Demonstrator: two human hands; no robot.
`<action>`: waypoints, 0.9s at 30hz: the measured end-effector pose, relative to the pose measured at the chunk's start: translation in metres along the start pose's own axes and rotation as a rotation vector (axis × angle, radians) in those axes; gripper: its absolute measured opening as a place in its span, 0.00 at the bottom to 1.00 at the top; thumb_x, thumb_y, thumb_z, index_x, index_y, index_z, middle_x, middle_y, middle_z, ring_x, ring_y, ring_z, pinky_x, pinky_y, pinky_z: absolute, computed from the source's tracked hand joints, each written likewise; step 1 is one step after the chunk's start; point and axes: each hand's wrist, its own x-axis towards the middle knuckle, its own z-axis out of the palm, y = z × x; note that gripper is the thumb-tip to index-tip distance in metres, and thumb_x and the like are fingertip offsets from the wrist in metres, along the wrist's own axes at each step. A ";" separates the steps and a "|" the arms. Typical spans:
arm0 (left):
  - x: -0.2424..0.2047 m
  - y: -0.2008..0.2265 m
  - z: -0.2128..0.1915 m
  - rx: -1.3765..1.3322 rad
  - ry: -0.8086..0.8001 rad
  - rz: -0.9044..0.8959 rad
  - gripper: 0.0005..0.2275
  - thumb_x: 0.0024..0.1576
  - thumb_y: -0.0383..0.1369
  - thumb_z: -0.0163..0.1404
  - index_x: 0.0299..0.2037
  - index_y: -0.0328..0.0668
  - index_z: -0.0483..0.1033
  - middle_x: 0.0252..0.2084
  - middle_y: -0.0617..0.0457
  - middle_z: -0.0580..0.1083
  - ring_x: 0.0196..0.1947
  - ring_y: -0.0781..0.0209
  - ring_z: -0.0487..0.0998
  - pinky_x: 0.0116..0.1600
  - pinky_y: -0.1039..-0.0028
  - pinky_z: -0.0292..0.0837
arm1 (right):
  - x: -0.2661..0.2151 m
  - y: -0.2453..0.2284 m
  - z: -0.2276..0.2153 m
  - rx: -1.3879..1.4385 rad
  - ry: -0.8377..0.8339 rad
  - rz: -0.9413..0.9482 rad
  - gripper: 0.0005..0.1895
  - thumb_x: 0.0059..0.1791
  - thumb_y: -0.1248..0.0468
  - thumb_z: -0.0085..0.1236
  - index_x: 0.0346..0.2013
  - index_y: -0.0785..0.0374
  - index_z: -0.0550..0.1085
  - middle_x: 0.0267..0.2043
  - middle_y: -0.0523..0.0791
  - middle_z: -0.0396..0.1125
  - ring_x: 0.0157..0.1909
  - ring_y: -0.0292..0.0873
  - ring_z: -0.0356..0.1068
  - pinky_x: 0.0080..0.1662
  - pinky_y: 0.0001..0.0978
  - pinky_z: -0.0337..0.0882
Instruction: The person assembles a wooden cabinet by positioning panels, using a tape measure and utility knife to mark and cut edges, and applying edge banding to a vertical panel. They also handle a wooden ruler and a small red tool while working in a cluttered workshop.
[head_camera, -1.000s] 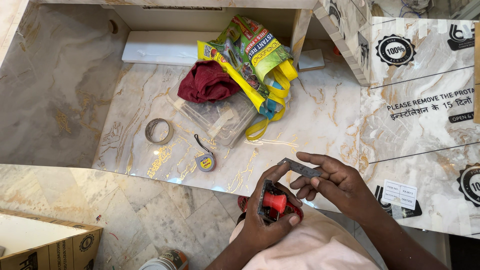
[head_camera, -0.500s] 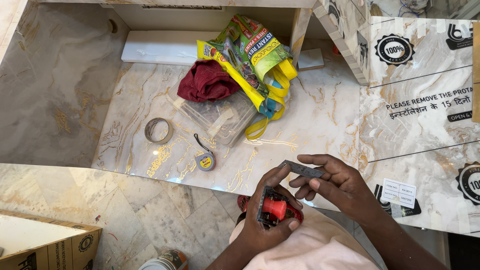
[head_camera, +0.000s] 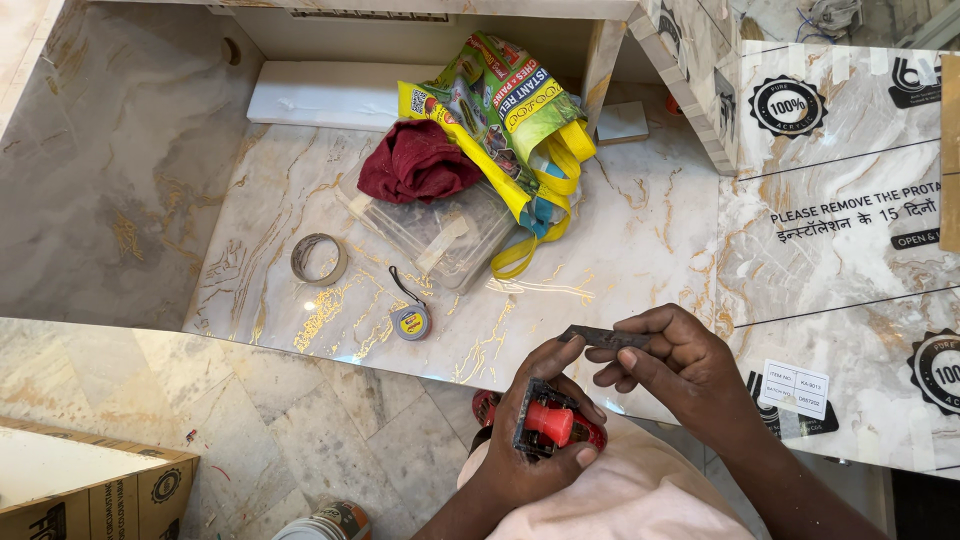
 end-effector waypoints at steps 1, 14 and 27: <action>0.000 0.000 0.000 -0.007 -0.001 -0.003 0.41 0.54 0.40 0.64 0.75 0.32 0.56 0.73 0.41 0.59 0.50 0.59 0.79 0.55 0.68 0.80 | 0.000 0.001 -0.001 0.000 0.011 0.002 0.13 0.52 0.70 0.53 0.51 0.68 0.69 0.45 0.55 0.79 0.42 0.44 0.82 0.39 0.33 0.78; 0.000 0.001 0.002 -0.012 -0.019 0.036 0.38 0.54 0.38 0.64 0.73 0.33 0.59 0.76 0.39 0.58 0.49 0.59 0.80 0.54 0.67 0.80 | -0.005 0.012 -0.007 0.033 0.051 -0.094 0.06 0.51 0.73 0.55 0.42 0.67 0.73 0.45 0.54 0.79 0.45 0.45 0.81 0.44 0.34 0.81; -0.003 -0.005 0.001 -0.008 -0.025 0.041 0.38 0.54 0.36 0.63 0.74 0.33 0.57 0.77 0.38 0.57 0.52 0.58 0.79 0.57 0.67 0.79 | -0.011 -0.025 0.005 -0.905 0.153 -1.033 0.15 0.43 0.75 0.65 0.43 0.64 0.76 0.49 0.52 0.74 0.43 0.48 0.78 0.40 0.35 0.77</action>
